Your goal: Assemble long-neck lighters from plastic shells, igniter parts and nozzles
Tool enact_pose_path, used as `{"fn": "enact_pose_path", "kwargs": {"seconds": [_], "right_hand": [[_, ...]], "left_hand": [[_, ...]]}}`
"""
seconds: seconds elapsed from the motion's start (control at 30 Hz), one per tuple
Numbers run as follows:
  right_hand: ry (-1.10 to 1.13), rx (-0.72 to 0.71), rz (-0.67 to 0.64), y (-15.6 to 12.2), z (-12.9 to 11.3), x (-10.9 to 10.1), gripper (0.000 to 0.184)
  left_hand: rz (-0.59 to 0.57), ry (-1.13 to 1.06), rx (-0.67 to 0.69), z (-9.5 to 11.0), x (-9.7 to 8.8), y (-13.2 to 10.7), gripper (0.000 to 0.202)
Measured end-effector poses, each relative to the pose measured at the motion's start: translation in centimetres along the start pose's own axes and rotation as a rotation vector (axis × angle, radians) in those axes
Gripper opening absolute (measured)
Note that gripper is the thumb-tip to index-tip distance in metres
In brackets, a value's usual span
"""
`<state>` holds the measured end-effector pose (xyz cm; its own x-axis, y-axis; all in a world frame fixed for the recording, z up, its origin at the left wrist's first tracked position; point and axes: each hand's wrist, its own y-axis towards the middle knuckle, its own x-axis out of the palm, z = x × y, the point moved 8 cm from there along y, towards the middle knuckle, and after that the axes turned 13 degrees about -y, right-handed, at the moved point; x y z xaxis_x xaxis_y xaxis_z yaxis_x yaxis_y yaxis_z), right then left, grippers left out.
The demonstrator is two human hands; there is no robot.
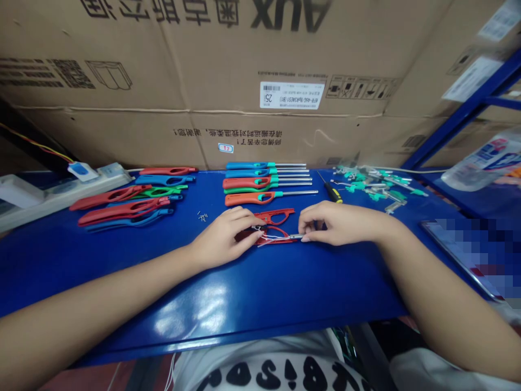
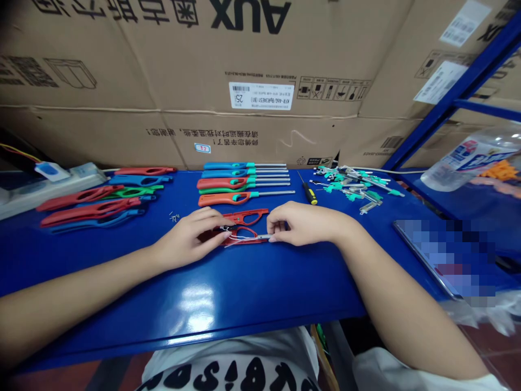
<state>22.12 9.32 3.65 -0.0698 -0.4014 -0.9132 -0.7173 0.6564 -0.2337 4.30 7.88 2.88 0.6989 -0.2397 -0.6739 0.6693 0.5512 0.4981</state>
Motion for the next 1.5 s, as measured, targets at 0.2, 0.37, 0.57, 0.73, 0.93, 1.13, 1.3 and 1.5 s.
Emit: {"fn": "enact_pose_path", "kwargs": {"seconds": [0.2, 0.37, 0.57, 0.73, 0.93, 1.13, 1.3, 1.5], "right_hand": [[-0.040, 0.020, -0.008, 0.2, 0.0, 0.1, 0.009], [-0.176, -0.011, 0.034, 0.4, -0.5, -0.1, 0.006], [-0.203, 0.006, 0.015, 0.5, -1.1, 0.1, 0.006], [-0.288, 0.093, 0.007, 0.3, -1.5, -0.1, 0.009], [-0.327, 0.150, 0.002, 0.1, -1.4, 0.1, 0.010], [-0.364, 0.166, -0.009, 0.0, -1.4, 0.2, 0.013], [-0.418, 0.197, -0.014, 0.0, -1.3, 0.3, 0.014], [-0.478, 0.248, -0.041, 0.0, -1.0, 0.3, 0.017]], "left_hand": [[0.024, 0.008, 0.001, 0.0, 0.0, 0.0, 0.020], [0.009, 0.004, 0.056, 0.5, 0.2, 0.0, 0.017], [0.020, 0.008, 0.046, 0.4, 0.2, -0.2, 0.018], [0.004, 0.017, 0.042, 0.3, 0.4, -0.2, 0.018], [-0.020, 0.033, 0.044, 0.3, 0.6, -0.3, 0.018], [-0.017, 0.064, 0.081, 0.7, 0.6, -0.2, 0.018], [-0.016, 0.029, 0.082, 0.9, 0.5, -0.3, 0.021], [0.025, 0.003, 0.036, 0.6, 0.3, -0.3, 0.027]]}}
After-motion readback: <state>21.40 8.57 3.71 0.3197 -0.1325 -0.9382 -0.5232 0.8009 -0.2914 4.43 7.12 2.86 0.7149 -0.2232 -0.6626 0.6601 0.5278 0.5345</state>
